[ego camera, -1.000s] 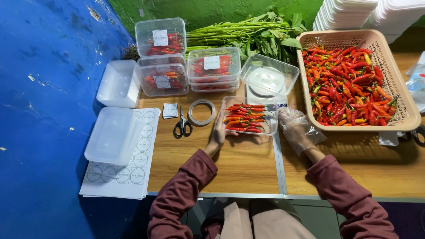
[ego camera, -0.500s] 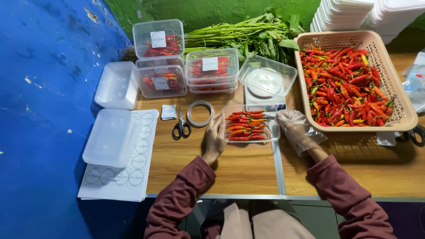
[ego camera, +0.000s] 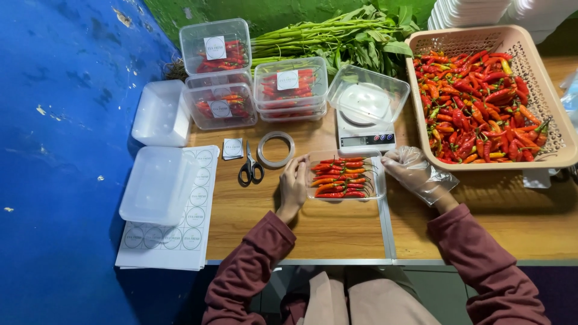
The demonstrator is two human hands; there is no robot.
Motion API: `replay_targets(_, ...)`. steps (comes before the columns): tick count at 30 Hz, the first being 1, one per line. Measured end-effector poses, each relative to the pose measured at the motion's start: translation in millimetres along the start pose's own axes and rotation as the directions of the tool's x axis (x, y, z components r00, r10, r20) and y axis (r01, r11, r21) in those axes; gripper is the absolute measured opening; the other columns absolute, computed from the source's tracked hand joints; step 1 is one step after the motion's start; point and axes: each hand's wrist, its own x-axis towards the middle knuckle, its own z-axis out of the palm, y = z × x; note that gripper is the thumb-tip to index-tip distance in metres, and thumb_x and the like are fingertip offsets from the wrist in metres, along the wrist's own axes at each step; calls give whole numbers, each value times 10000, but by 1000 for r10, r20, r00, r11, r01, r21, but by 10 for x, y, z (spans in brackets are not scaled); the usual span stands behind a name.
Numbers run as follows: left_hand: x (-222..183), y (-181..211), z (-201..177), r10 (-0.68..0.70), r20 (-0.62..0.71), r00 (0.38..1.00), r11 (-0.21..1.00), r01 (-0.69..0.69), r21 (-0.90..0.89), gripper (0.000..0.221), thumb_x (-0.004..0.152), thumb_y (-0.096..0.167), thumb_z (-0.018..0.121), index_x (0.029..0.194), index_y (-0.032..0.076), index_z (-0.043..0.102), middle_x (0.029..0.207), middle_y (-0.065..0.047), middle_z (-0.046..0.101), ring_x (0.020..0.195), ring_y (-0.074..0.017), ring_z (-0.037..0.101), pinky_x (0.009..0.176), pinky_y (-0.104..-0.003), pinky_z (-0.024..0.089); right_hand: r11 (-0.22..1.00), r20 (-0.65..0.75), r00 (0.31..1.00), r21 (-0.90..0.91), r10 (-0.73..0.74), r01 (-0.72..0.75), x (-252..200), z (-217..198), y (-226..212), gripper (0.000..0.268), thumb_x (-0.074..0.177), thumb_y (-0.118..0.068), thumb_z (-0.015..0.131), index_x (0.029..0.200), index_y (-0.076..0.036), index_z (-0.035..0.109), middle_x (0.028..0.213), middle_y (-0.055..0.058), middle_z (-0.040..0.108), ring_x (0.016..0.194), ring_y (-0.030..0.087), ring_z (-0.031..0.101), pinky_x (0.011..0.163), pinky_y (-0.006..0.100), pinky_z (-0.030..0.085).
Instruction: The person sorts red chiles by hand from a large basket onto a scale, places a label inside a clear plastic container, and then transfers the chiles into the container.
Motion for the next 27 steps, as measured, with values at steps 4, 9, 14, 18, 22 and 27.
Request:
replay_targets(4, 13, 32, -2, -28, -21, 999, 999, 27, -19, 403, 1000, 252, 467, 1331, 89, 631, 1226, -192, 672, 1195, -399, 640, 979, -487, 541, 986, -137, 991, -163, -11, -11, 85, -40, 133, 325, 898, -89, 682, 593, -103, 569, 532, -4, 473, 525, 107, 440, 496, 233, 371)
replay_targets(9, 30, 13, -39, -13, -33, 999, 1000, 13, -12, 400, 998, 263, 466, 1330, 99, 617, 1214, -178, 673, 1154, -395, 656, 932, -469, 561, 976, -204, 978, -217, -44, -2, 67, 33, 70, 329, 925, -72, 660, 607, -83, 577, 503, 5, 482, 504, 104, 440, 486, 227, 370)
replay_targets(14, -45, 279, -42, 34, -25, 999, 993, -31, 113, 378, 1008, 274, 450, 1310, 119, 616, 1180, -151, 687, 883, -353, 722, 792, -479, 585, 964, -314, 948, -265, -59, -28, 138, 109, 328, 284, 964, -72, 643, 683, -42, 622, 518, 33, 516, 535, 122, 466, 516, 261, 406)
replay_targets(18, -53, 344, -114, 62, -28, 998, 979, -55, 194, 376, 1002, 280, 449, 1289, 113, 627, 1163, -138, 688, 792, -340, 709, 704, -444, 577, 963, -354, 934, -262, -41, -57, 213, 89, 682, 226, 962, -92, 652, 740, -52, 650, 563, 41, 549, 585, 136, 506, 545, 277, 430)
replay_targets(22, 102, 62, -169, 194, -78, 978, 923, -155, 353, 295, 1011, 243, 484, 1232, 163, 662, 1174, -75, 675, 762, -304, 724, 652, -410, 594, 962, -422, 907, -247, -3, -112, 325, 52, 1043, 146, 958, -121, 665, 825, -68, 691, 631, 53, 598, 660, 157, 565, 589, 300, 465)
replay_targets(27, 229, 23, -383, 254, -165, 953, 882, -158, 445, 254, 1014, 216, 508, 1193, 152, 676, 1128, -47, 658, 878, -288, 730, 690, -329, 614, 960, -480, 877, -231, 32, -161, 504, 24, 1474, 97, 955, -151, 678, 910, -84, 732, 699, 66, 646, 734, 178, 625, 633, 324, 500)
